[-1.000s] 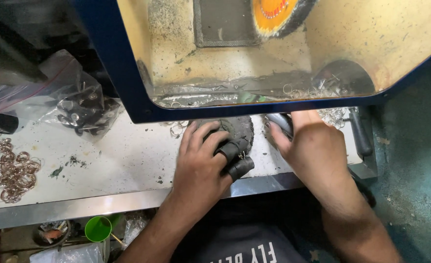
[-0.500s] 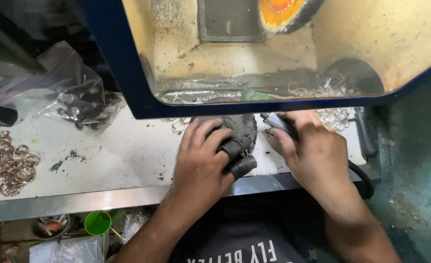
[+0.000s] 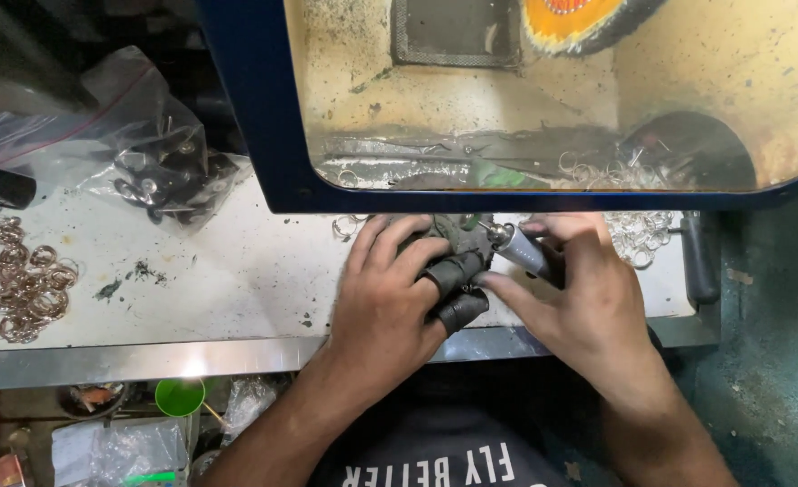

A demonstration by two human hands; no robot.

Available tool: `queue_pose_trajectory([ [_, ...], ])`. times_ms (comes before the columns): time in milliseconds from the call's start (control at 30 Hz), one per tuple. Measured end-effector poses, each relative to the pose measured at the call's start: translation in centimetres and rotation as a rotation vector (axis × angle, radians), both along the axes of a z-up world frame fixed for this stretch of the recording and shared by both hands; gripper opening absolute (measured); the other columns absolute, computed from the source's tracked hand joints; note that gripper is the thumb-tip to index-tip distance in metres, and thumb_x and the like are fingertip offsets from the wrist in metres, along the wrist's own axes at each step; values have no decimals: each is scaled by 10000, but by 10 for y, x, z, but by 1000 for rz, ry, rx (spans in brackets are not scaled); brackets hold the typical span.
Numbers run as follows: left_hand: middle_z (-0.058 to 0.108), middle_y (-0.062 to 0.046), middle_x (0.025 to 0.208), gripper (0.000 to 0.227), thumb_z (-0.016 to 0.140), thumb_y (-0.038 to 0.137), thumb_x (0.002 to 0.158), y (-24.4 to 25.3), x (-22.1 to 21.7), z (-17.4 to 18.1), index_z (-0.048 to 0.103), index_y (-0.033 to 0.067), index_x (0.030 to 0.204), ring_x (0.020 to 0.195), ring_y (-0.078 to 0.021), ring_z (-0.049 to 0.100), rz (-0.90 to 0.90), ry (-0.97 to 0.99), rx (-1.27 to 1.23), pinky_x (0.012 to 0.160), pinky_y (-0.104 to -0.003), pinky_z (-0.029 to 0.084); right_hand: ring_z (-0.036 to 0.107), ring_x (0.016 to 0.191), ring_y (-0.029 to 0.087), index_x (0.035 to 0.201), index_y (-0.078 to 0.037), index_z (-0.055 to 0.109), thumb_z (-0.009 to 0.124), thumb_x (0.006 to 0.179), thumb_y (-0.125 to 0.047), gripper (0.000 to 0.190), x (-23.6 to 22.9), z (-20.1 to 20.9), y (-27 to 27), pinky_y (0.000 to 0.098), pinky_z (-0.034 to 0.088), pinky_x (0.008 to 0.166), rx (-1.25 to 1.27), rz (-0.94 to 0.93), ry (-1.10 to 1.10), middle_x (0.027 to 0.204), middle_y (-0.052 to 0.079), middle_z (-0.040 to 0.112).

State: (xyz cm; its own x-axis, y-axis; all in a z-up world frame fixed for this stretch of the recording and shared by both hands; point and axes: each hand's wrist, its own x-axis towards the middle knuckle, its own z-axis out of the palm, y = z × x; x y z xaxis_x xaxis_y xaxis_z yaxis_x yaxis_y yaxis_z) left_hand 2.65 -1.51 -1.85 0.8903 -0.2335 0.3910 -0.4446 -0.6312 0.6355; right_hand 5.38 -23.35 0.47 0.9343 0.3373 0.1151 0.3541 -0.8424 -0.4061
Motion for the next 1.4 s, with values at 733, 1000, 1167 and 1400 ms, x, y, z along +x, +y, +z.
queue_pose_trajectory([
  [733, 731, -33, 1136, 284, 845, 349, 830, 2, 2, -2, 815, 77, 903, 1193, -364, 585, -44, 76, -55, 1060, -558, 397, 713, 879, 239, 1054, -137, 713, 864, 799, -376, 381, 0, -26, -30, 357, 513, 748, 43, 266, -111, 1018, 8, 767],
  [1000, 733, -32, 1173, 305, 832, 335, 863, 2, 3, 1, 795, 141, 1095, 1187, -374, 582, -52, 66, -52, 1028, -535, 395, 695, 839, 224, 999, -153, 724, 832, 773, -361, 325, 2, -25, -29, 342, 505, 694, 40, 258, -105, 984, -24, 764],
  [1167, 726, -27, 1180, 257, 830, 319, 868, 2, 1, -6, 802, 127, 1035, 1204, -381, 577, -50, 67, -41, 1039, -552, 386, 689, 813, 216, 975, -135, 729, 817, 794, -337, 285, 5, -22, -26, 330, 507, 691, 79, 260, -107, 945, -16, 755],
  [1400, 726, -12, 1181, 275, 822, 376, 873, 1, 0, -7, 806, 144, 1022, 1182, -368, 582, -40, 65, -28, 1026, -545, 391, 679, 789, 222, 961, -112, 712, 809, 824, -312, 261, 6, -21, -26, 339, 499, 700, 121, 286, -98, 935, -4, 751],
])
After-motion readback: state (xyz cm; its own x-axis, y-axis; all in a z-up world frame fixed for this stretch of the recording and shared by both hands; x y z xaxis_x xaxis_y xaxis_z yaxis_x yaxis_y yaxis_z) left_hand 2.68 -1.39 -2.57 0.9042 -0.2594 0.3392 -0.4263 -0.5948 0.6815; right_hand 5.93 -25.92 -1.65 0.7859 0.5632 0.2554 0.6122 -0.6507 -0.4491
